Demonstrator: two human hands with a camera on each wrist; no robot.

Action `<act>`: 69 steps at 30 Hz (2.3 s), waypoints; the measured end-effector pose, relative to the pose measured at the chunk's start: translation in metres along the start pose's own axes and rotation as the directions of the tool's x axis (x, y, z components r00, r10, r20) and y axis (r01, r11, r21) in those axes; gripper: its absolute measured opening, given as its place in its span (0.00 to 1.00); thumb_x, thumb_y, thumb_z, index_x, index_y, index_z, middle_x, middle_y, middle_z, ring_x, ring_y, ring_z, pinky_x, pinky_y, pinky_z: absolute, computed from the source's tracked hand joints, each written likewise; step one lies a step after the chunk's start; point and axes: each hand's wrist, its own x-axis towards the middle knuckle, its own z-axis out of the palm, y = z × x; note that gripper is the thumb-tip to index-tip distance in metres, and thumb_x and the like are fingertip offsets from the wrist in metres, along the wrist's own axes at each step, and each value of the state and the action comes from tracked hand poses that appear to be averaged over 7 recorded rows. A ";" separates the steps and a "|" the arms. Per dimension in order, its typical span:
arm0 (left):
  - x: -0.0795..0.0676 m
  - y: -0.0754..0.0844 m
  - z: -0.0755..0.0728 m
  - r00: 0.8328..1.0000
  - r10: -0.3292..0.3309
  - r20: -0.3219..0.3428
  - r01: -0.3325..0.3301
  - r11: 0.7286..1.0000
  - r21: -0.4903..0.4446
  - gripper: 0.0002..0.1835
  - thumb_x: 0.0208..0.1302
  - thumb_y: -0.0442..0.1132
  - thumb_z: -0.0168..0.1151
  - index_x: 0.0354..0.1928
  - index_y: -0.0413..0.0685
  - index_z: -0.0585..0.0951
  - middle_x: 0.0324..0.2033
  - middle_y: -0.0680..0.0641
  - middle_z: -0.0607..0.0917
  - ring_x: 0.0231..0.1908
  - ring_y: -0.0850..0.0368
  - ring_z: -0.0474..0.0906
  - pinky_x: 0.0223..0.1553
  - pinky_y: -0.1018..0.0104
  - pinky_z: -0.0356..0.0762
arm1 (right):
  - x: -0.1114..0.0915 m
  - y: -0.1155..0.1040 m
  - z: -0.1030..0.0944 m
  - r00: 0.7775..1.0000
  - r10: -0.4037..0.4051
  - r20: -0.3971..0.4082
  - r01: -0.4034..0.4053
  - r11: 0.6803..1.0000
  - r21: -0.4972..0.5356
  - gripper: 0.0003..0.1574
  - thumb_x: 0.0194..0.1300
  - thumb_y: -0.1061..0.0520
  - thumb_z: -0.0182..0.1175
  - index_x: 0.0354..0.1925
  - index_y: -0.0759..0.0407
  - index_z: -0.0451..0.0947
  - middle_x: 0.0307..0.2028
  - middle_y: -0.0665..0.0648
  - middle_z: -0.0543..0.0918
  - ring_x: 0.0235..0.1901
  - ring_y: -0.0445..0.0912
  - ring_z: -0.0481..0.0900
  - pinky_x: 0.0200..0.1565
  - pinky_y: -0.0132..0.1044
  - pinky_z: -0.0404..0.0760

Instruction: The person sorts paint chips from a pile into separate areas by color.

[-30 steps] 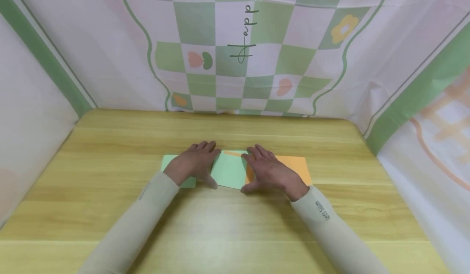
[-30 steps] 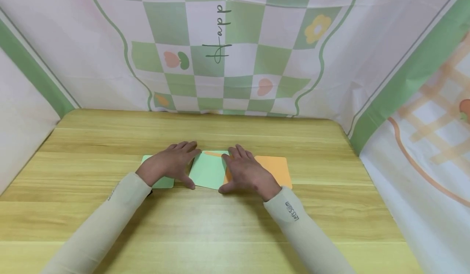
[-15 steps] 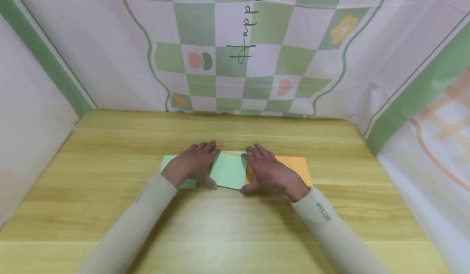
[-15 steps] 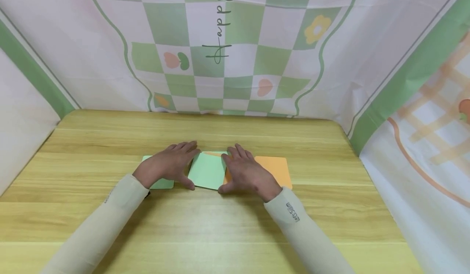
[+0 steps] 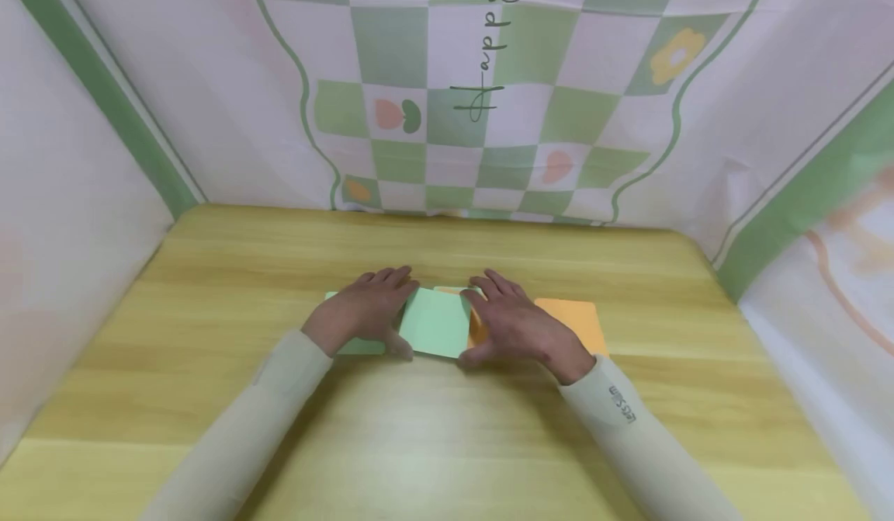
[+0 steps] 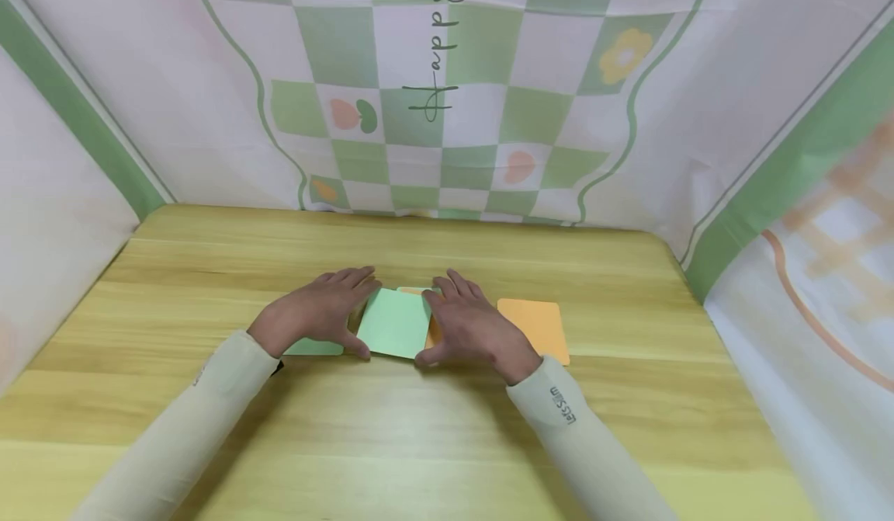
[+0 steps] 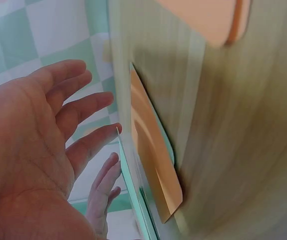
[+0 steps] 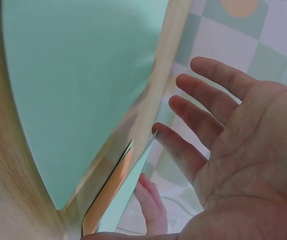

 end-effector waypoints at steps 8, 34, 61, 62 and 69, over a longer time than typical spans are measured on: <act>-0.009 -0.013 0.000 1.000 -0.019 -0.020 0.020 0.999 0.035 0.61 0.39 0.72 0.66 0.72 0.47 0.56 0.72 0.42 0.47 0.69 0.44 0.44 0.67 0.49 0.44 | 0.011 -0.009 -0.003 1.000 -0.026 -0.012 0.026 1.000 -0.011 0.58 0.46 0.28 0.65 0.65 0.59 0.62 0.65 0.61 0.61 0.68 0.59 0.46 0.66 0.53 0.50; -0.047 -0.051 -0.003 0.991 -0.124 -0.056 0.124 0.992 -0.017 0.58 0.39 0.65 0.72 0.70 0.46 0.59 0.71 0.40 0.52 0.68 0.41 0.48 0.66 0.47 0.49 | 0.061 -0.045 0.001 0.991 -0.133 -0.017 0.133 0.991 -0.017 0.52 0.45 0.29 0.66 0.58 0.59 0.66 0.63 0.62 0.63 0.67 0.61 0.50 0.65 0.54 0.53; -0.071 -0.078 0.000 0.986 -0.165 -0.008 0.165 0.986 0.009 0.60 0.42 0.70 0.66 0.72 0.44 0.54 0.71 0.38 0.49 0.69 0.40 0.45 0.66 0.45 0.47 | 0.091 -0.073 0.006 0.990 -0.134 0.052 0.135 0.991 -0.006 0.53 0.45 0.28 0.65 0.60 0.57 0.66 0.64 0.59 0.62 0.69 0.60 0.46 0.67 0.50 0.48; -0.072 -0.079 -0.001 0.986 -0.169 -0.007 0.169 0.986 0.005 0.60 0.42 0.70 0.66 0.72 0.44 0.54 0.71 0.38 0.49 0.68 0.39 0.45 0.66 0.45 0.47 | 0.091 -0.073 0.007 0.989 -0.134 0.057 0.135 0.991 -0.009 0.54 0.45 0.28 0.65 0.60 0.57 0.65 0.64 0.59 0.62 0.69 0.60 0.46 0.67 0.50 0.48; -0.072 -0.081 0.002 0.982 -0.190 0.005 0.190 0.982 -0.011 0.59 0.43 0.68 0.67 0.72 0.46 0.55 0.71 0.40 0.49 0.69 0.39 0.45 0.65 0.43 0.47 | 0.093 -0.074 0.009 0.989 -0.133 0.071 0.133 0.991 0.001 0.53 0.45 0.29 0.65 0.61 0.57 0.64 0.65 0.59 0.61 0.68 0.60 0.46 0.67 0.51 0.48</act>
